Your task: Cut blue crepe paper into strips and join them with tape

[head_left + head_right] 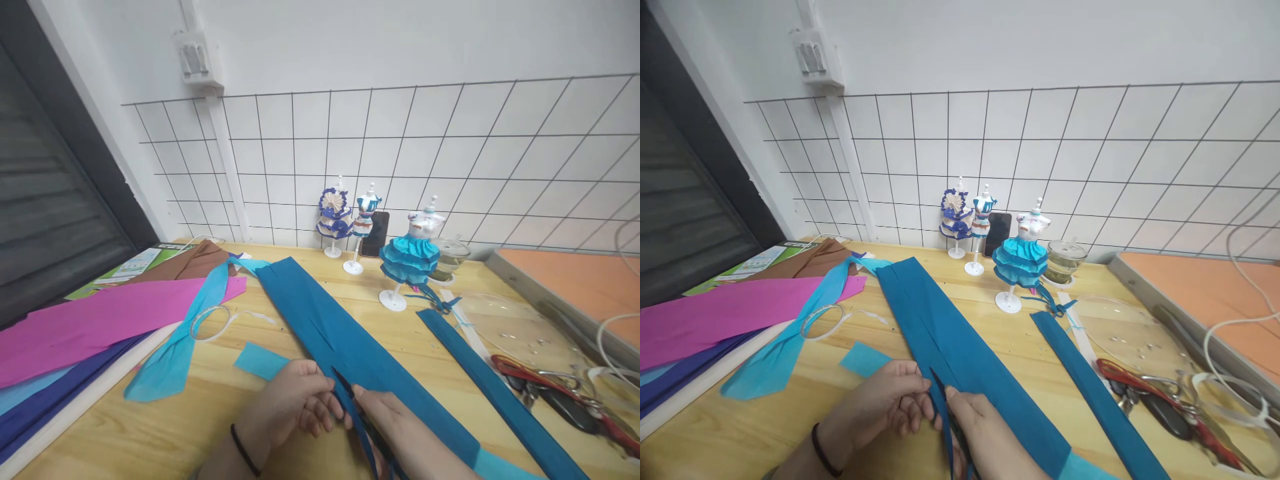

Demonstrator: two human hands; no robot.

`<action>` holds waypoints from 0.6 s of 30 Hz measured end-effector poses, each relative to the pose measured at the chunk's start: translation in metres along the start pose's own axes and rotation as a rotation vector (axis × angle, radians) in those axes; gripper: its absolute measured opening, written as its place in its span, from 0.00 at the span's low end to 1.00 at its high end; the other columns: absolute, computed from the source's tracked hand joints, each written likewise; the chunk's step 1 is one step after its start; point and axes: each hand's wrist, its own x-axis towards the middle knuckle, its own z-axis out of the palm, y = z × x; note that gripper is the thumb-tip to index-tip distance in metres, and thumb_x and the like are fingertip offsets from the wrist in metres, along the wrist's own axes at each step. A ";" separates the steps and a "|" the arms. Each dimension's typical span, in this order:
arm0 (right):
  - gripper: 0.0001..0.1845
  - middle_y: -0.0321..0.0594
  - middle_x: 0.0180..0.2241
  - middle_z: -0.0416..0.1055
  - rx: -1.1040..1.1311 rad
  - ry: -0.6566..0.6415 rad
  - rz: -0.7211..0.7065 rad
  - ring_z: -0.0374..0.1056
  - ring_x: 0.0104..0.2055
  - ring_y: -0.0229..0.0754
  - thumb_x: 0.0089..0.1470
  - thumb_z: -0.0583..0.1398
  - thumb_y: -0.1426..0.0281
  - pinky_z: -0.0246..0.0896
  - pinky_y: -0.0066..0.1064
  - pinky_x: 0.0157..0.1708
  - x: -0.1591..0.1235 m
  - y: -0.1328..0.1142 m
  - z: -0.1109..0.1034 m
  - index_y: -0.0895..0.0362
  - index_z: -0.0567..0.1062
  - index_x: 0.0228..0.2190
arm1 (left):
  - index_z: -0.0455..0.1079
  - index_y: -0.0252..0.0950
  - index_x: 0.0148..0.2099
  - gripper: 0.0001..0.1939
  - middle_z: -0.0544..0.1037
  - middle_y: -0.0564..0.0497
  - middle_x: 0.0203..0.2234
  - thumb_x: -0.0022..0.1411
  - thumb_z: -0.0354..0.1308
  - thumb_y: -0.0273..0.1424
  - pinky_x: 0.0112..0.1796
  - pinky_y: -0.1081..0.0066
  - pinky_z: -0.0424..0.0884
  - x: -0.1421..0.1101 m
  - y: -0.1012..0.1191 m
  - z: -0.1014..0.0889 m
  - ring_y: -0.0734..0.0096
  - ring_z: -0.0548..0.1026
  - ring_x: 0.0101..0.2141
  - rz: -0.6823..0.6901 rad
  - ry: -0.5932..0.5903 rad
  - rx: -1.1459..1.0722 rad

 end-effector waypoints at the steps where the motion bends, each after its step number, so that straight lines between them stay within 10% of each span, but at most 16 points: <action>1: 0.28 0.29 0.08 0.59 -0.001 -0.018 0.031 0.55 0.09 0.31 0.55 0.45 0.51 0.48 0.20 0.11 0.001 0.000 0.000 0.59 0.69 0.22 | 0.59 0.34 0.26 0.16 0.76 0.47 0.20 0.41 0.60 0.39 0.14 0.80 0.57 0.000 0.000 0.000 0.79 0.68 0.14 0.002 -0.001 0.000; 18: 0.24 0.26 0.07 0.53 -0.012 -0.002 0.077 0.48 0.07 0.29 0.55 0.46 0.53 0.42 0.20 0.09 0.002 0.003 0.000 0.58 0.68 0.23 | 0.59 0.34 0.26 0.16 0.76 0.48 0.20 0.42 0.60 0.39 0.14 0.80 0.57 0.001 -0.001 0.000 0.79 0.69 0.15 0.000 0.001 -0.002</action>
